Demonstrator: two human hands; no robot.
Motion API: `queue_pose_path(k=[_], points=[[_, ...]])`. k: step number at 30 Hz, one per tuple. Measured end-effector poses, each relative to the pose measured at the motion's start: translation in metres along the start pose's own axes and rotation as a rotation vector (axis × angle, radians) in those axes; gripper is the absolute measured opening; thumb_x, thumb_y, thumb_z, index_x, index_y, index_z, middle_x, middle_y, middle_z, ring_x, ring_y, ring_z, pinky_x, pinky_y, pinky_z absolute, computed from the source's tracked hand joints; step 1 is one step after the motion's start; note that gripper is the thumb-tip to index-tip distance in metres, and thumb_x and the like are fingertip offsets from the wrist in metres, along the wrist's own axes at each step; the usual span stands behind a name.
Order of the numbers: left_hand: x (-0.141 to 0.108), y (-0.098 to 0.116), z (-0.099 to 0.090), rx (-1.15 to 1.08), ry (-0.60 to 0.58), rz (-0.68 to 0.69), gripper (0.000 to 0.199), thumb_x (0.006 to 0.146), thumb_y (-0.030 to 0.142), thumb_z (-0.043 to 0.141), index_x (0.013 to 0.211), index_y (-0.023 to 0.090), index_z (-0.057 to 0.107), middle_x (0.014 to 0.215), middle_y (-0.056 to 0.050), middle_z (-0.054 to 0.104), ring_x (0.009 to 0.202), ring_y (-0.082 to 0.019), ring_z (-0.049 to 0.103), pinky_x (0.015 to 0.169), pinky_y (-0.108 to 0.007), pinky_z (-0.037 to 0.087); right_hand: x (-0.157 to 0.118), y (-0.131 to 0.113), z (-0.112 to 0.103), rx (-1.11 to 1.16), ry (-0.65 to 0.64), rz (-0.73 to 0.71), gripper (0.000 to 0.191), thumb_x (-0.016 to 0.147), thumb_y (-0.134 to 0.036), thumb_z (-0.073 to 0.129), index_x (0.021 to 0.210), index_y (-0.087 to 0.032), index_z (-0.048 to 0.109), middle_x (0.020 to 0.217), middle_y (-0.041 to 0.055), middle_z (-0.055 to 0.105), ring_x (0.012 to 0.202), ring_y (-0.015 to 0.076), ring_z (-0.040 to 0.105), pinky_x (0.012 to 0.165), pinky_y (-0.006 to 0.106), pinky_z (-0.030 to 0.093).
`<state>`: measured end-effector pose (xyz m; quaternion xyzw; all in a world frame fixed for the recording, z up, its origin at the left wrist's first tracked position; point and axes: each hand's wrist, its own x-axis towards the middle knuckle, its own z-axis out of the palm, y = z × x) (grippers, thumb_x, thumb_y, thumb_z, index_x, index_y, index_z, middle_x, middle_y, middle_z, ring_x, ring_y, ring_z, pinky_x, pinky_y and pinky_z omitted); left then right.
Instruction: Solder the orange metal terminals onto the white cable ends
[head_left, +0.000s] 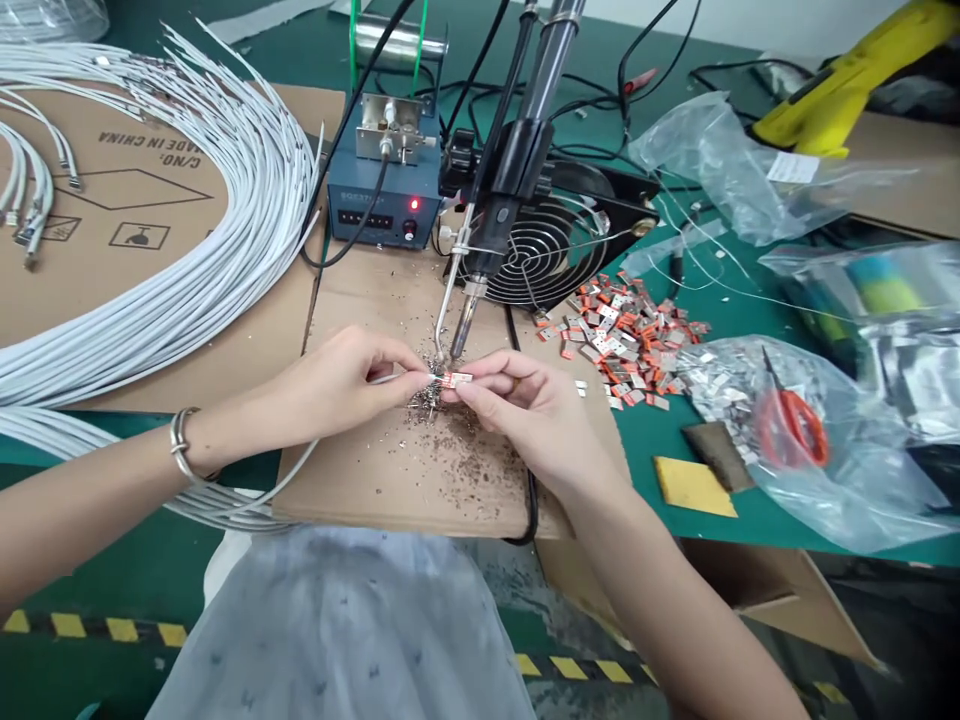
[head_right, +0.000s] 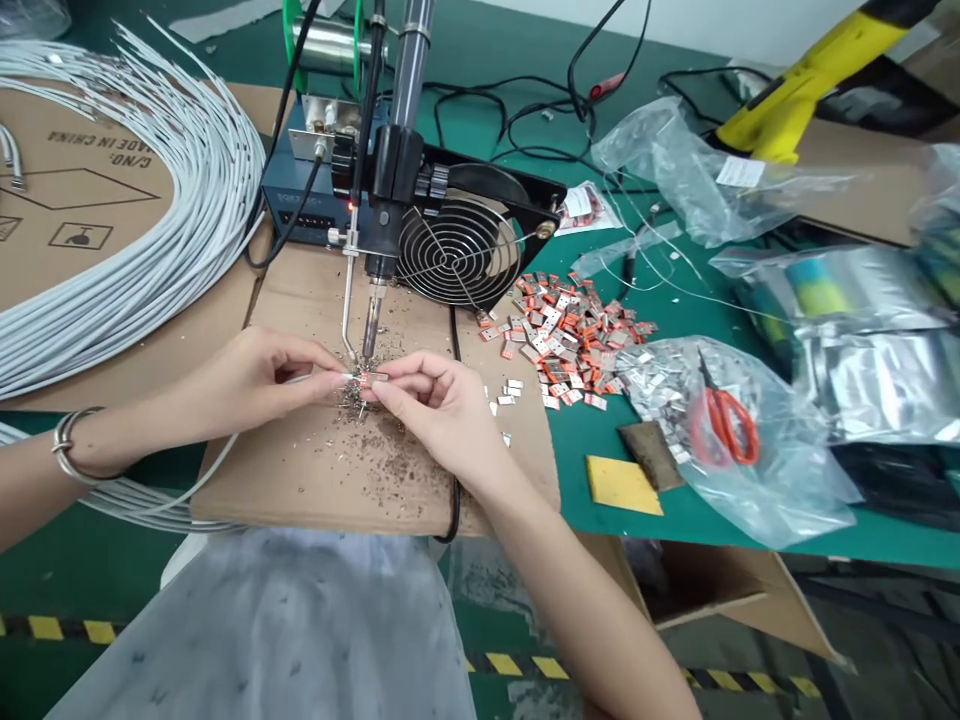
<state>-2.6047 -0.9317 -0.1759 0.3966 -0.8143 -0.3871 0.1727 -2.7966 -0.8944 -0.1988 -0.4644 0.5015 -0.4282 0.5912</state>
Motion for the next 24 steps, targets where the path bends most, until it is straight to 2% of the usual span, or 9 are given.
queue_pose_path(k=[4,13,18,24], points=[[0.0014,-0.0005,0.0007,-0.042,0.015,0.005,0.028,0.085,0.034,0.051,0.089,0.016,0.072,0.068,-0.002,0.065,0.054,-0.009,0.049,0.046,-0.019,0.033,0.0005,0.0003,-0.0005,0.031,0.006,-0.029,0.013,0.071,-0.024,0.072,0.078,-0.019,0.062,0.071,0.0013,0.073,0.061,0.0101,0.067,0.049,0.017,0.048],[0.0009,-0.0004,0.0019,0.010,0.059,0.008,0.024,0.084,0.032,0.053,0.089,0.017,0.072,0.067,-0.001,0.066,0.052,-0.007,0.048,0.044,-0.019,0.032,-0.0009,-0.0017,-0.0001,0.007,0.031,-0.031,0.010,0.072,-0.022,0.072,0.078,-0.021,0.065,0.071,0.0011,0.073,0.062,0.0113,0.068,0.051,0.019,0.051],[0.0013,0.0000,0.0012,0.024,0.049,0.000,0.023,0.084,0.032,0.053,0.088,0.019,0.072,0.065,0.001,0.066,0.050,-0.007,0.047,0.044,-0.019,0.030,-0.0004,-0.0014,0.0004,0.007,0.033,-0.021,0.011,0.071,-0.024,0.073,0.077,-0.021,0.065,0.069,0.0007,0.073,0.065,0.0116,0.068,0.054,0.018,0.052],[0.0027,-0.0017,0.0023,0.028,0.005,-0.009,0.025,0.085,0.033,0.052,0.086,0.018,0.072,0.066,0.001,0.067,0.050,-0.007,0.047,0.044,-0.019,0.030,-0.0019,-0.0004,-0.0006,-0.037,0.047,0.011,0.014,0.069,-0.025,0.074,0.077,-0.019,0.064,0.068,0.0016,0.073,0.065,0.0139,0.069,0.048,0.020,0.050]])
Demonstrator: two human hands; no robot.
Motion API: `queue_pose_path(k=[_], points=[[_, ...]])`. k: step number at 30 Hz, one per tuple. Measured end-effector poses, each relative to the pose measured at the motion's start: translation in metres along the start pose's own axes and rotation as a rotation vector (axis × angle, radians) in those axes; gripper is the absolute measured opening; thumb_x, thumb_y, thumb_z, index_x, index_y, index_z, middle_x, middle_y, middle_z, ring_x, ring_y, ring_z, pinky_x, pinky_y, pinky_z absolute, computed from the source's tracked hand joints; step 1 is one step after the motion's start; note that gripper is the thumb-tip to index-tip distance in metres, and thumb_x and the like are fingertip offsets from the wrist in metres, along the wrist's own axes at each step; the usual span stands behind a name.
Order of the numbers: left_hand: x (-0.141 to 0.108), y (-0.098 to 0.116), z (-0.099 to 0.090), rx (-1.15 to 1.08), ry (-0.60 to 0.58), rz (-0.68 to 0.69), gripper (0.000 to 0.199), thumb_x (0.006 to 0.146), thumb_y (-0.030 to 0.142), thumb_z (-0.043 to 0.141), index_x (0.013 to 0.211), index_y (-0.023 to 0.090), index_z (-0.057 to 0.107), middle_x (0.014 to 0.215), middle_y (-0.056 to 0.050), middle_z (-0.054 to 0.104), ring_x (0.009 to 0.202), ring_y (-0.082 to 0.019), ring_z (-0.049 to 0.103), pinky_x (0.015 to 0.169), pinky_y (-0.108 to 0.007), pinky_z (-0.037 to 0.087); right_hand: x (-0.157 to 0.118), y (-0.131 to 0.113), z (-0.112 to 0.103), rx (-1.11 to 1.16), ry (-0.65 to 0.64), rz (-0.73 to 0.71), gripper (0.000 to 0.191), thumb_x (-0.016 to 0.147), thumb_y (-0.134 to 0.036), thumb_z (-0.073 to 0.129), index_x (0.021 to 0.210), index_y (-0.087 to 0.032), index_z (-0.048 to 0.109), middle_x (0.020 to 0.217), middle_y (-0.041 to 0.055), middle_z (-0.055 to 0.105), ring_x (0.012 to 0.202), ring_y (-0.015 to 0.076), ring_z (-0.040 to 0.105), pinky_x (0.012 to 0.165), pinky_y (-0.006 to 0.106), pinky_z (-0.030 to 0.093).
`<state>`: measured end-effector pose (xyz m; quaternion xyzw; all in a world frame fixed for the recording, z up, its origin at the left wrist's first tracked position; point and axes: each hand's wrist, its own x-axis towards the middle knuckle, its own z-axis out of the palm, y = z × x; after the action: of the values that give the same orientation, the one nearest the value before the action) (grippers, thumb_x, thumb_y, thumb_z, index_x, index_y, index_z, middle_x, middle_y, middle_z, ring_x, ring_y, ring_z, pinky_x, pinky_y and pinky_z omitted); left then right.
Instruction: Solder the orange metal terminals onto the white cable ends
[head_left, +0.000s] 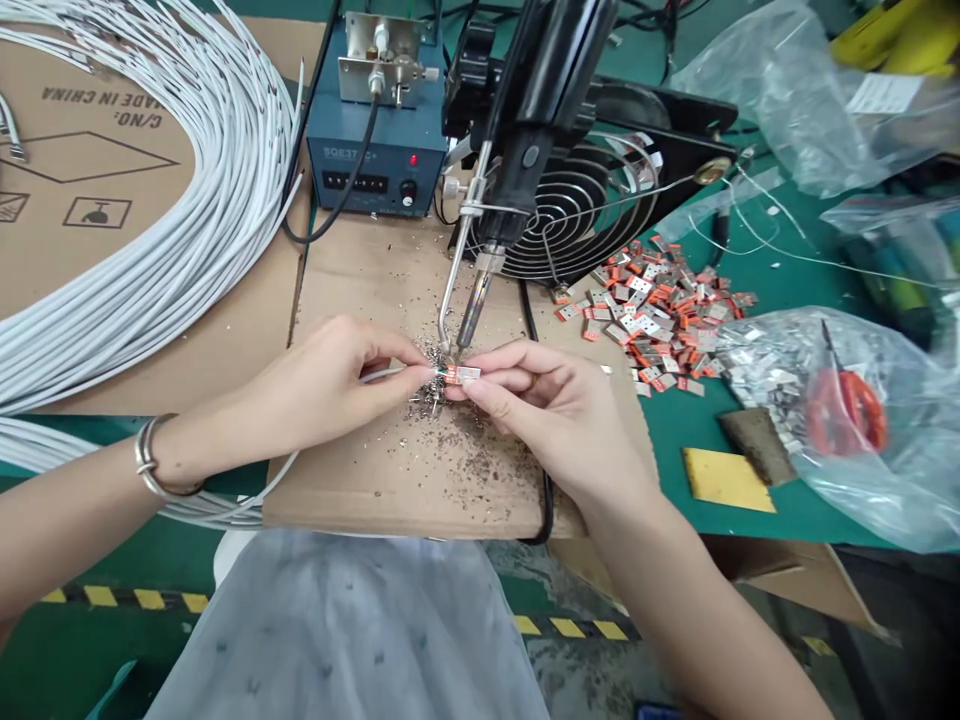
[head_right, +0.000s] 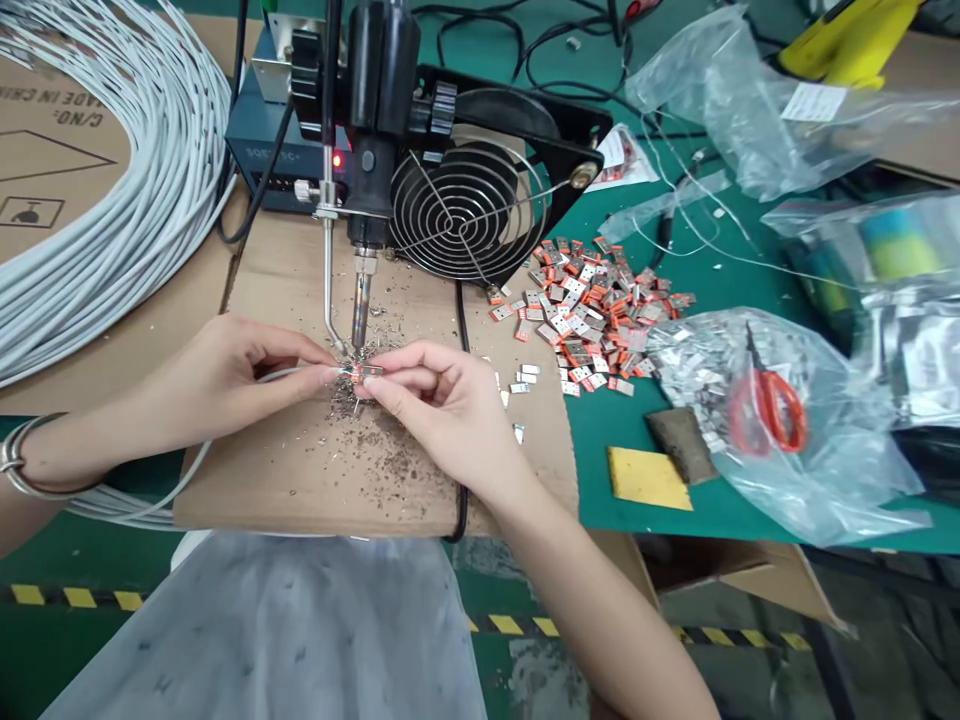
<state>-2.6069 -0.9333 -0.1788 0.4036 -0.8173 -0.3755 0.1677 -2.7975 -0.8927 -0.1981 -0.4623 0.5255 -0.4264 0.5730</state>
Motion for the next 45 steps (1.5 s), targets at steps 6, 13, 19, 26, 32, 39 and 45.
queue_pose_path(k=[6,13,19,26,32,39,45], points=[[-0.0018,0.0011,0.0014,0.005,0.019,-0.004,0.026,0.084,0.033,0.052,0.086,0.016,0.072,0.059,0.001,0.063,0.044,-0.006,0.041,0.040,-0.019,0.026,-0.0008,-0.0001,-0.0007,0.001,-0.014,-0.011,0.011,0.070,-0.024,0.073,0.076,-0.020,0.064,0.069,0.0017,0.073,0.066,0.0137,0.069,0.048,0.019,0.051],[-0.0014,0.0013,0.0007,-0.014,0.042,0.007,0.026,0.084,0.032,0.052,0.086,0.017,0.072,0.060,0.000,0.063,0.050,-0.007,0.047,0.043,-0.019,0.030,0.0010,0.0006,0.0005,0.013,0.007,-0.013,0.013,0.069,-0.026,0.073,0.077,-0.020,0.063,0.069,0.0014,0.073,0.067,0.0141,0.069,0.051,0.020,0.052],[-0.0023,0.0027,-0.0002,0.011,0.065,-0.001,0.023,0.083,0.032,0.054,0.084,0.019,0.073,0.057,0.002,0.062,0.046,-0.006,0.043,0.042,-0.019,0.027,0.0000,0.0008,0.0026,0.039,0.003,-0.032,0.012,0.070,-0.025,0.072,0.077,-0.022,0.063,0.071,0.0004,0.073,0.068,0.0138,0.069,0.058,0.023,0.054],[-0.0020,0.0034,0.0004,0.011,0.071,0.001,0.023,0.083,0.031,0.054,0.086,0.018,0.073,0.063,0.000,0.065,0.050,-0.008,0.047,0.043,-0.019,0.030,-0.0010,0.0004,0.0019,0.004,0.026,-0.043,0.013,0.070,-0.027,0.073,0.078,-0.022,0.063,0.071,0.0006,0.073,0.071,0.0156,0.070,0.060,0.025,0.055],[-0.0014,0.0045,0.0012,0.026,0.084,0.000,0.022,0.082,0.031,0.055,0.085,0.019,0.073,0.060,0.001,0.065,0.048,-0.007,0.047,0.042,-0.019,0.030,-0.0022,0.0004,0.0011,-0.007,0.037,-0.057,0.012,0.071,-0.027,0.073,0.077,-0.022,0.064,0.071,0.0000,0.073,0.069,0.0154,0.069,0.060,0.025,0.056],[0.0009,0.0053,0.0034,0.000,0.048,0.000,0.022,0.083,0.028,0.054,0.085,0.017,0.073,0.064,0.000,0.067,0.053,-0.008,0.051,0.045,-0.019,0.033,-0.0043,0.0010,-0.0007,0.002,0.037,-0.051,0.010,0.071,-0.024,0.072,0.078,-0.023,0.065,0.072,0.0001,0.073,0.070,0.0158,0.069,0.062,0.026,0.057],[-0.0001,0.0044,0.0045,-0.027,0.036,-0.009,0.024,0.083,0.028,0.053,0.086,0.016,0.073,0.064,0.000,0.066,0.052,-0.008,0.050,0.047,-0.019,0.034,-0.0032,0.0043,-0.0024,0.029,0.012,-0.060,0.009,0.072,-0.021,0.071,0.079,-0.023,0.066,0.072,-0.0002,0.073,0.070,0.0133,0.070,0.064,0.022,0.056]])
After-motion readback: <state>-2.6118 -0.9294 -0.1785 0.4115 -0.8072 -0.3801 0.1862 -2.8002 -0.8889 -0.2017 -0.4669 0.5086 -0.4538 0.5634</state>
